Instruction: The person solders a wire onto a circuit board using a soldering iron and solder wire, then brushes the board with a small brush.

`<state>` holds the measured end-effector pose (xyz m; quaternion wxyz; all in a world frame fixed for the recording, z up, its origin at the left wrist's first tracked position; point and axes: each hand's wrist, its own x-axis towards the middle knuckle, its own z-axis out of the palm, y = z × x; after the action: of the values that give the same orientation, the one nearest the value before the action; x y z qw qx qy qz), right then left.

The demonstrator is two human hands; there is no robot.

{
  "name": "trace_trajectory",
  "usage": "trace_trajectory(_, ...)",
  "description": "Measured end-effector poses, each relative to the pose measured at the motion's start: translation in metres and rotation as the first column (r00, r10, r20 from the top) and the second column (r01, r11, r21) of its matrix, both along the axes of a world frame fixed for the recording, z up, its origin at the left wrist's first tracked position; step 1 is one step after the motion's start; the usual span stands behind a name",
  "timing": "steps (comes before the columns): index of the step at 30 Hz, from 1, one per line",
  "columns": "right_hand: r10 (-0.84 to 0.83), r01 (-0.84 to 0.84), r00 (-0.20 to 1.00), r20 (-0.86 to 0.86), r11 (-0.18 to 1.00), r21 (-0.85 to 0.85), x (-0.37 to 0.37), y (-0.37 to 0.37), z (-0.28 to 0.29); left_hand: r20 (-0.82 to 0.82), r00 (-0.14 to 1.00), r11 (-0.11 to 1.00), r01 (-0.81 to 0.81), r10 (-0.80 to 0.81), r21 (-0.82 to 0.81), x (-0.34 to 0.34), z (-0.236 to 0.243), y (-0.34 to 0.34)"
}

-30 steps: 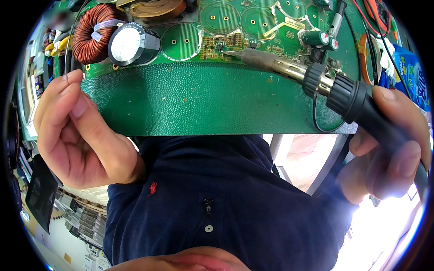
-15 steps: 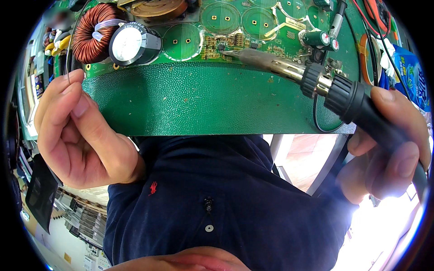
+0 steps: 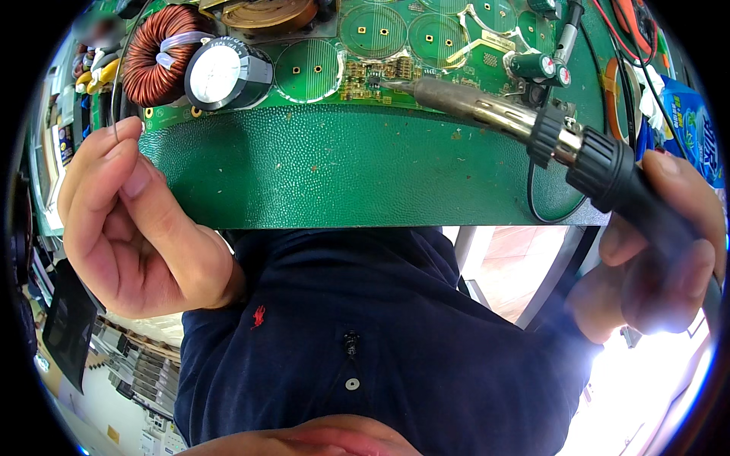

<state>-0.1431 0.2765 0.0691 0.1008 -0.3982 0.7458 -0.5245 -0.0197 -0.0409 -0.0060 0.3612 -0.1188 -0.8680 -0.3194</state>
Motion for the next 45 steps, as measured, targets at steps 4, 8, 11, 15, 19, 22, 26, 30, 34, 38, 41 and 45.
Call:
trace_trajectory(4,0.025,-0.025,1.0,0.0,0.999,0.026,0.001,-0.004,-0.002,0.002,1.0,1.0,0.004,-0.004,0.008,0.001,0.0,0.0)
trace_trajectory(8,-0.013,0.014,1.0,-0.022,0.999,0.042,0.003,-0.003,-0.003,0.0,1.0,1.0,0.009,-0.009,0.011,0.001,-0.001,-0.001)
trace_trajectory(11,-0.023,0.026,0.999,-0.041,0.998,0.064,0.004,-0.003,-0.003,-0.002,1.0,1.0,-0.004,0.004,0.003,0.001,0.0,0.001)
trace_trajectory(15,-0.001,0.003,1.0,-0.025,0.998,0.07,0.002,-0.001,-0.002,-0.004,1.0,1.0,-0.008,0.008,-0.003,0.001,-0.001,0.0)
trace_trajectory(19,0.018,-0.016,0.999,-0.027,0.997,0.071,0.002,-0.003,-0.001,-0.02,1.0,1.0,-0.018,0.018,0.016,-0.001,-0.002,0.004)
trace_trajectory(22,-0.031,0.032,0.999,-0.017,0.999,0.035,0.004,-0.001,-0.001,-0.021,1.0,1.0,-0.003,0.003,0.021,0.0,-0.001,0.004)
trace_trajectory(26,-0.15,0.195,0.972,0.18,0.945,-0.261,-0.001,0.019,0.001,-0.007,1.0,0.999,0.022,-0.022,-0.024,0.0,0.001,-0.002)
trace_trajectory(30,-0.043,0.059,0.993,0.113,0.989,-0.136,-0.006,0.02,0.002,0.004,1.0,0.999,0.011,-0.011,-0.033,0.0,0.002,0.001)
trace_trajectory(34,-0.023,0.023,1.0,-0.003,0.999,0.026,0.0,0.003,-0.001,-0.003,1.0,1.0,0.004,-0.005,-0.027,-0.001,0.001,0.002)
trace_trajectory(38,-0.044,0.046,0.998,-0.033,0.997,0.057,0.003,-0.003,-0.002,-0.008,1.0,1.0,0.022,-0.023,-0.019,0.0,0.001,0.001)
trace_trajectory(41,-0.045,0.048,0.998,-0.05,0.997,0.063,0.004,-0.003,-0.003,0.004,0.999,0.999,0.042,-0.042,-0.031,0.0,0.001,-0.002)
trace_trajectory(45,-0.019,0.02,1.0,-0.019,0.998,0.062,0.005,-0.009,-0.001,-0.012,1.0,1.0,0.006,-0.007,-0.004,0.0,0.0,0.003)
